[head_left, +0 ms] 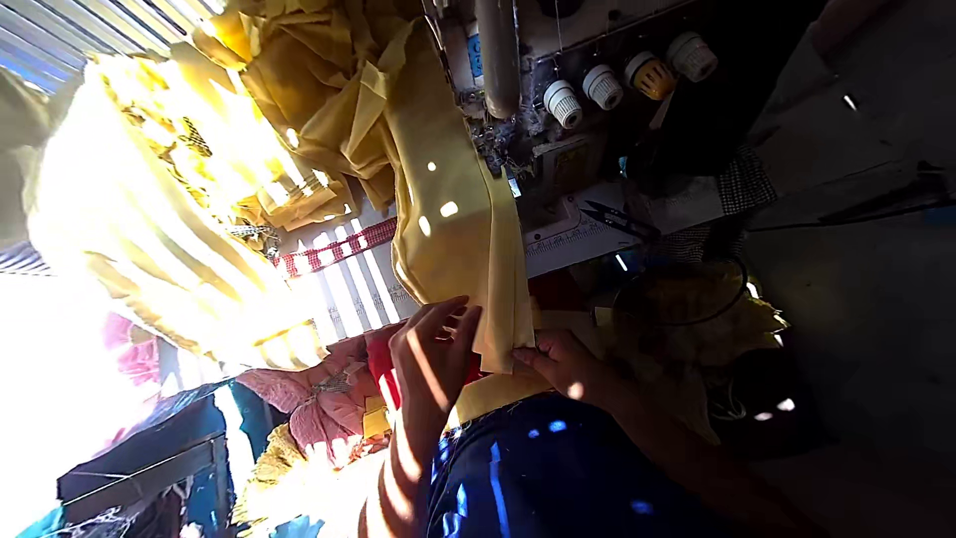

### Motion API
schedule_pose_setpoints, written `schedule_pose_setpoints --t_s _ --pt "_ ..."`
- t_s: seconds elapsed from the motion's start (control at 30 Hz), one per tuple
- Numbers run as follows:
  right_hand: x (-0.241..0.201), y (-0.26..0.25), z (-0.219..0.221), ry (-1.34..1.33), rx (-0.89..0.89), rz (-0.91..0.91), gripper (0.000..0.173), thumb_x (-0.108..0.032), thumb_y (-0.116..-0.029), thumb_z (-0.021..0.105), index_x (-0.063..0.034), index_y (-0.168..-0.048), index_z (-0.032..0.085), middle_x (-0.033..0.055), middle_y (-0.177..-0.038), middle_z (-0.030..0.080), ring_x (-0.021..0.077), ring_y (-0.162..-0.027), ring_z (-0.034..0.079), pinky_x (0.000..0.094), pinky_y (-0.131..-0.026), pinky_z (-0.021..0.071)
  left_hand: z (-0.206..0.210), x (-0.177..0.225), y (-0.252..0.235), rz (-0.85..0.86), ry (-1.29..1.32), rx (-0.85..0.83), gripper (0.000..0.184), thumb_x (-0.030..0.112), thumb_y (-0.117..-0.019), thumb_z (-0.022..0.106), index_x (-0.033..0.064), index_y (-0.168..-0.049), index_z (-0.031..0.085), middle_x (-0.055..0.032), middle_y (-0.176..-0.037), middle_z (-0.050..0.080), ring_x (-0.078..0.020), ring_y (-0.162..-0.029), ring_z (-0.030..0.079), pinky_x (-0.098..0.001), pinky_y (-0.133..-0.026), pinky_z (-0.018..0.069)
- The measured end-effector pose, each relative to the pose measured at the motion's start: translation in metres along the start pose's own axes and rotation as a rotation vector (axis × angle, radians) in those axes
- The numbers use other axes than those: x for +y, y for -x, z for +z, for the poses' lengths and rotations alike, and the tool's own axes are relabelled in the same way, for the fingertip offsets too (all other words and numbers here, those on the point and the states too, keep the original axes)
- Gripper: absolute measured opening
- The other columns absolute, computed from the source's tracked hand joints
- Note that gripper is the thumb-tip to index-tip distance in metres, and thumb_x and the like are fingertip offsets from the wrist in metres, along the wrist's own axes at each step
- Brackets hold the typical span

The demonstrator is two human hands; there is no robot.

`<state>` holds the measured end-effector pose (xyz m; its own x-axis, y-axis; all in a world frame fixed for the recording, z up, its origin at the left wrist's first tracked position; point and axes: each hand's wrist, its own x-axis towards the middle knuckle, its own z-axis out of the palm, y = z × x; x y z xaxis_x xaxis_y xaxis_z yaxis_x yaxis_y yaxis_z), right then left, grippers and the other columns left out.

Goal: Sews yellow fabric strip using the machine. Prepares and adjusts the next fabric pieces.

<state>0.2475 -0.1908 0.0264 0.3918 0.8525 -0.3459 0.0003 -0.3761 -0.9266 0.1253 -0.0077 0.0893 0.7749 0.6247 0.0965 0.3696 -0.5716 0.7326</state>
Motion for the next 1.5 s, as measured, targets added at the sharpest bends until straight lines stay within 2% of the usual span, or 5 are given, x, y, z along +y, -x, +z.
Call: schedule_pose_setpoints --t_s 0.5,0.73,1.1,1.27,1.5 --pt "0.007 0.0 -0.006 -0.079 -0.029 0.04 0.021 -0.022 -0.1036 0.059 -0.0054 -0.103 0.072 -0.0012 -0.086 0.07 0.0 -0.08 0.065 0.0216 -0.076 0.0532 0.037 0.012 0.007 -0.236 0.757 -0.264 0.024 0.012 -0.1034 0.059 -0.0011 -0.091 0.075 -0.0094 -0.082 0.076 -0.0166 -0.078 0.074 -0.034 -0.075 0.063" --pt "-0.009 0.023 0.008 -0.099 0.041 -0.02 0.038 -0.027 -0.1055 0.055 -0.0024 -0.135 0.053 0.0057 -0.102 0.07 0.0073 -0.093 0.069 0.0262 -0.084 0.057 0.037 0.023 0.008 -0.554 1.097 -0.383 0.027 0.008 -0.1076 0.046 -0.0028 -0.096 0.068 -0.0094 -0.081 0.073 -0.0158 -0.073 0.073 -0.0327 -0.072 0.0633" --pt "-0.052 -0.045 -0.038 0.141 0.571 -0.356 0.053 -0.021 -0.1007 0.066 -0.0046 -0.147 0.048 0.0137 -0.141 0.059 0.0203 -0.122 0.064 0.0353 -0.097 0.0572 0.017 0.037 0.01 -0.199 0.776 -0.194 0.016 0.005 -0.0988 0.064 -0.0018 -0.089 0.074 -0.01 -0.079 0.076 -0.0177 -0.073 0.076 -0.034 -0.075 0.0654" --pt "-0.067 -0.044 -0.031 -0.299 0.344 -0.297 0.015 -0.012 -0.1012 0.065 -0.0044 -0.114 0.066 0.0062 -0.088 0.072 0.0113 -0.072 0.069 0.0255 -0.063 0.0599 0.015 0.052 0.01 -0.07 0.889 -0.202 0.023 0.012 -0.1045 0.057 -0.0001 -0.092 0.073 -0.0095 -0.085 0.077 -0.0185 -0.078 0.076 -0.0363 -0.077 0.0654" --pt "-0.039 -0.001 -0.012 -0.418 0.272 -0.153 0.022 -0.002 -0.1007 0.059 -0.0022 -0.121 0.067 0.0051 -0.089 0.074 0.0088 -0.07 0.069 0.0229 -0.066 0.0599 0.039 0.026 0.02 -0.247 0.668 -0.32 0.022 0.015 -0.1013 0.065 0.0017 -0.088 0.076 -0.0043 -0.077 0.073 -0.0094 -0.07 0.07 -0.0273 -0.069 0.0599"
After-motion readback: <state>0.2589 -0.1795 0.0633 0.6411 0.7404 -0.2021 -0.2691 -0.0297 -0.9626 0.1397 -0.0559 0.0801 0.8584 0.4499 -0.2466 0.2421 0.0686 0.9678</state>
